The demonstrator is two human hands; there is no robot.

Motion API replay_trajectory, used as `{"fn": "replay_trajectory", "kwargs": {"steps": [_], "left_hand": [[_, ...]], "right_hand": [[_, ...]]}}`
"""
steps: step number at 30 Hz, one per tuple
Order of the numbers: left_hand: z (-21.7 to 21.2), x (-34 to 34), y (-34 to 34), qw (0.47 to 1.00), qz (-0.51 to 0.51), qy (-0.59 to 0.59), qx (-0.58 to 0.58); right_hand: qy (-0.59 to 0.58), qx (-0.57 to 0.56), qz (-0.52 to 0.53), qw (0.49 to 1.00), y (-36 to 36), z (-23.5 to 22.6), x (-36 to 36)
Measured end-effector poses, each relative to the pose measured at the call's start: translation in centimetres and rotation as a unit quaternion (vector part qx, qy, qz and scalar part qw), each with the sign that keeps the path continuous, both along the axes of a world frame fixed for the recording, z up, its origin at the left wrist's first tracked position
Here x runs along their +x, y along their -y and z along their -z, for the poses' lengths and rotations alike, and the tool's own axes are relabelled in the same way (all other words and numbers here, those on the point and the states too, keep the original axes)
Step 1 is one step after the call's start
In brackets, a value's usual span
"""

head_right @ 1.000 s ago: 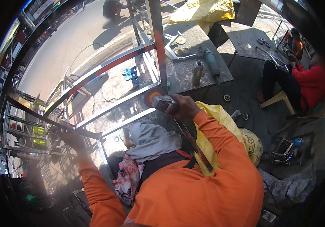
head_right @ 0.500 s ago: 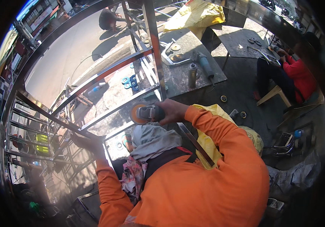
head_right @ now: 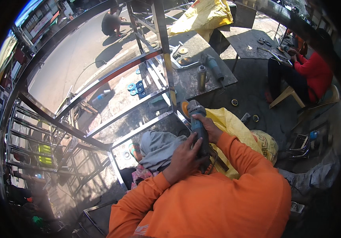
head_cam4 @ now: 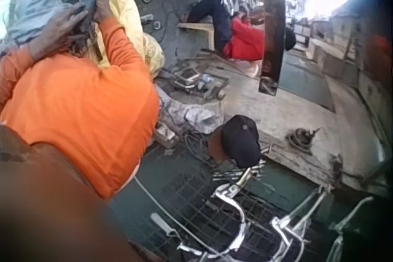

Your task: The person uses a handheld angle grinder to polish a metal frame, then wipes the frame with a cloth and applies a spray from a can. The person continues to wipe the frame with the cloth.

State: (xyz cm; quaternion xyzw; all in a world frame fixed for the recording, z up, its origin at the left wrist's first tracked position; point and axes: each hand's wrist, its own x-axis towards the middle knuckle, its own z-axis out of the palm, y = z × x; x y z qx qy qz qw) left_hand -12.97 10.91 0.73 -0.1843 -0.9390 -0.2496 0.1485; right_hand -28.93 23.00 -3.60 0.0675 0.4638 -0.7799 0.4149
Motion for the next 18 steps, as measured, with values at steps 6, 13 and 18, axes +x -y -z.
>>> {"fn": "replay_trajectory", "kwargs": {"steps": [6, 13, 18], "left_hand": [[1.0, -1.4, -0.8, 0.981, 0.025, -0.031, -0.190], [1.3, -6.6, 1.2, 0.723, -0.124, 0.392, 0.555], [4.5, -9.9, -1.4, 0.635, -0.110, 0.363, 0.673]], "right_hand": [[0.049, -0.019, 0.071, 0.996, -1.7, 1.5, -1.7], [0.130, -0.312, 0.105, 0.935, 0.5, 4.9, -4.1], [0.079, -0.209, 0.010, 0.975, 1.4, 7.1, -6.1]]}}
